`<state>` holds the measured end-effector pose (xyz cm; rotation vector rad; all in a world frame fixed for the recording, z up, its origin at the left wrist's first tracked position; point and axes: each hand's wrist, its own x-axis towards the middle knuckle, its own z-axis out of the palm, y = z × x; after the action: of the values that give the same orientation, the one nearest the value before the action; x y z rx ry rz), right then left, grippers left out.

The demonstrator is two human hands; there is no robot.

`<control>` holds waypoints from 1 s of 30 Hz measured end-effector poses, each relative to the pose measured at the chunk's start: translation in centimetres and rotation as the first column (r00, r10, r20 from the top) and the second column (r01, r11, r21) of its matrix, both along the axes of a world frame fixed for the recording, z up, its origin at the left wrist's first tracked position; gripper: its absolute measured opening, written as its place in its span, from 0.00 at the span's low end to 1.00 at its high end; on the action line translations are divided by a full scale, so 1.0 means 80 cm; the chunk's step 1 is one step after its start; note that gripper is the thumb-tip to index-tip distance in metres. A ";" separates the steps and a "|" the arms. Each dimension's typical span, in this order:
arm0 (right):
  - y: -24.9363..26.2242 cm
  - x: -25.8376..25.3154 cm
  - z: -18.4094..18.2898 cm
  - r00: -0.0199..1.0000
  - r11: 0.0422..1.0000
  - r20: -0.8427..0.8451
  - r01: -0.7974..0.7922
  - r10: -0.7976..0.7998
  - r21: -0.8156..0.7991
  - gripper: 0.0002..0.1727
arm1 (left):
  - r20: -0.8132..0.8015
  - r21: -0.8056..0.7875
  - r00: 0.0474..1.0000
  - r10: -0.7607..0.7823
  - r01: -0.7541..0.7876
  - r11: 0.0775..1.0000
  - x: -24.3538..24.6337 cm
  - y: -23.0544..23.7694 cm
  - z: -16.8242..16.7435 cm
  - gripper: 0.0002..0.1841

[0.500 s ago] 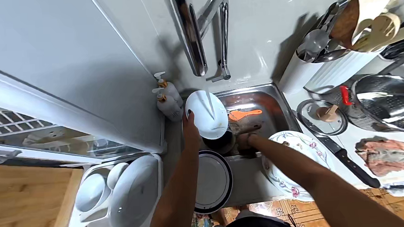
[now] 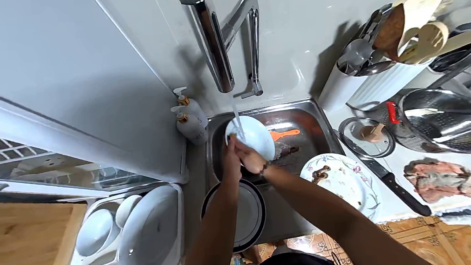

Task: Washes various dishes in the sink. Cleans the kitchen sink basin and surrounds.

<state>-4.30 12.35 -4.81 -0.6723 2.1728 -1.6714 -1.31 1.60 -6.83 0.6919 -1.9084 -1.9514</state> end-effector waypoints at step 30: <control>0.229 -0.076 0.235 0.800 0.821 0.313 0.563 -0.513 -0.092 0.27 | -0.081 0.506 0.992 -0.097 0.125 0.854 -0.059 0.104 -0.016 0.40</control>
<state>-10.36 30.69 13.97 0.1832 2.1386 -2.1057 -6.04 9.93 -8.11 0.6609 -1.4222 -2.5589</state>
